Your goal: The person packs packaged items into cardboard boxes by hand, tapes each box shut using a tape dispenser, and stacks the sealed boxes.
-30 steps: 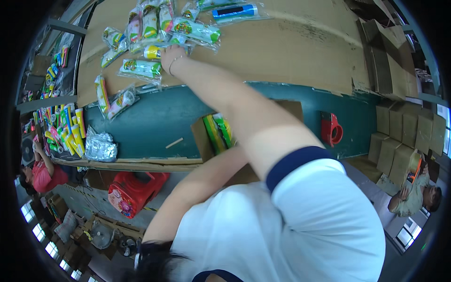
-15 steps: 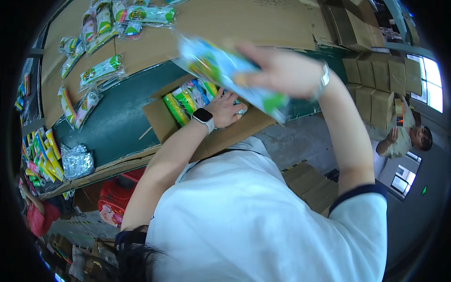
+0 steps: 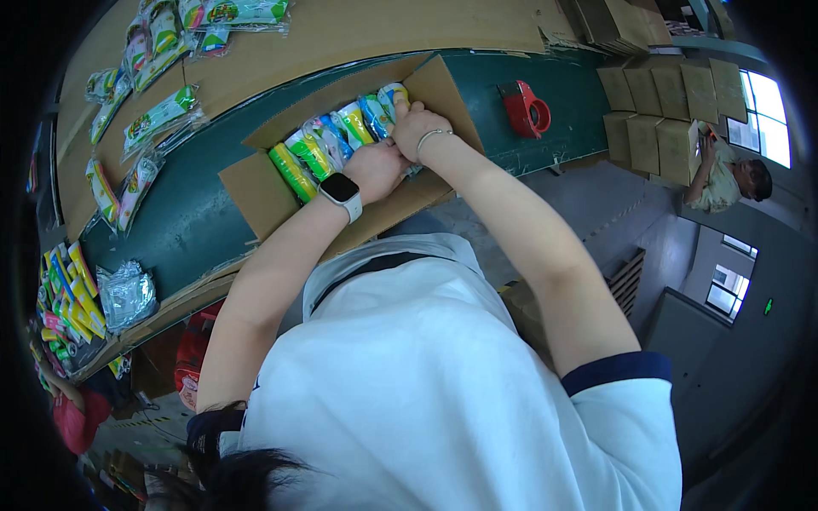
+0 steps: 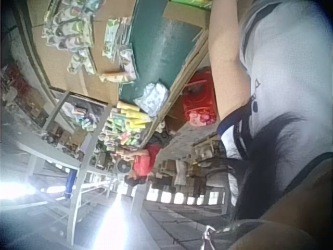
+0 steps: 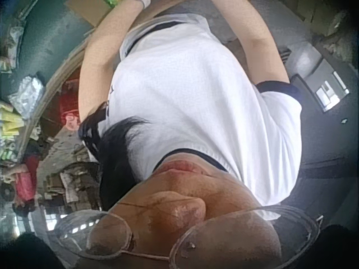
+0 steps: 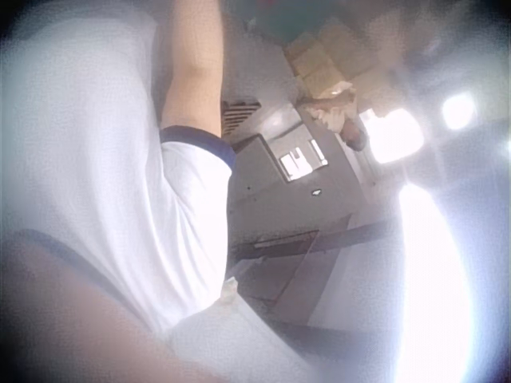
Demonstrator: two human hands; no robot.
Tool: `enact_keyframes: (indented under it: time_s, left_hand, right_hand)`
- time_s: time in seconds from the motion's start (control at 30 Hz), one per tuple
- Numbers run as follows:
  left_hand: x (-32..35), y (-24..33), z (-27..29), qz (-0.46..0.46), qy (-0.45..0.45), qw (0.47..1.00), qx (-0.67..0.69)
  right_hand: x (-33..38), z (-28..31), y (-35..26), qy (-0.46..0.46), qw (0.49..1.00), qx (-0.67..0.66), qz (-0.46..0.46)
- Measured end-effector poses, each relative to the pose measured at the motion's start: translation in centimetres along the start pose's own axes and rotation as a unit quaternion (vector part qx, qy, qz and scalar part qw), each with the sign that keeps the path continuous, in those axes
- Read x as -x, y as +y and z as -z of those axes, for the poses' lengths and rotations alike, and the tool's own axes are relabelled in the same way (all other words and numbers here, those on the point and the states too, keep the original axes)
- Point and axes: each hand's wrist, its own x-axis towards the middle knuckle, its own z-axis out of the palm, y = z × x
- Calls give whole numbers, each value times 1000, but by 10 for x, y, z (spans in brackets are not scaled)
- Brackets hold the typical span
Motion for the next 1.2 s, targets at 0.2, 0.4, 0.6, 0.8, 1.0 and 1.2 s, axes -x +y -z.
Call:
enact_keyframes:
  time_s: [0.2,0.4,0.6,0.8,1.0,1.2]
  left_hand:
    - [3,-10,0,-51,25,998,-26]
    - [-1,-10,4,-57,-9,998,11]
    - [-4,-8,12,-14,-47,998,26]
    - [-18,-9,32,91,-176,979,41]
    - [-33,-24,20,46,-48,987,-148]
    - [-42,-8,12,118,-120,978,-125]
  right_hand:
    - [45,63,6,-127,937,254,205]
    - [15,16,21,-215,854,384,278]
    - [-1,5,15,-224,804,417,359]
    - [2,-14,26,-204,849,378,306]
    - [-7,-9,37,-183,859,318,358]
    - [4,9,13,-215,883,303,286]
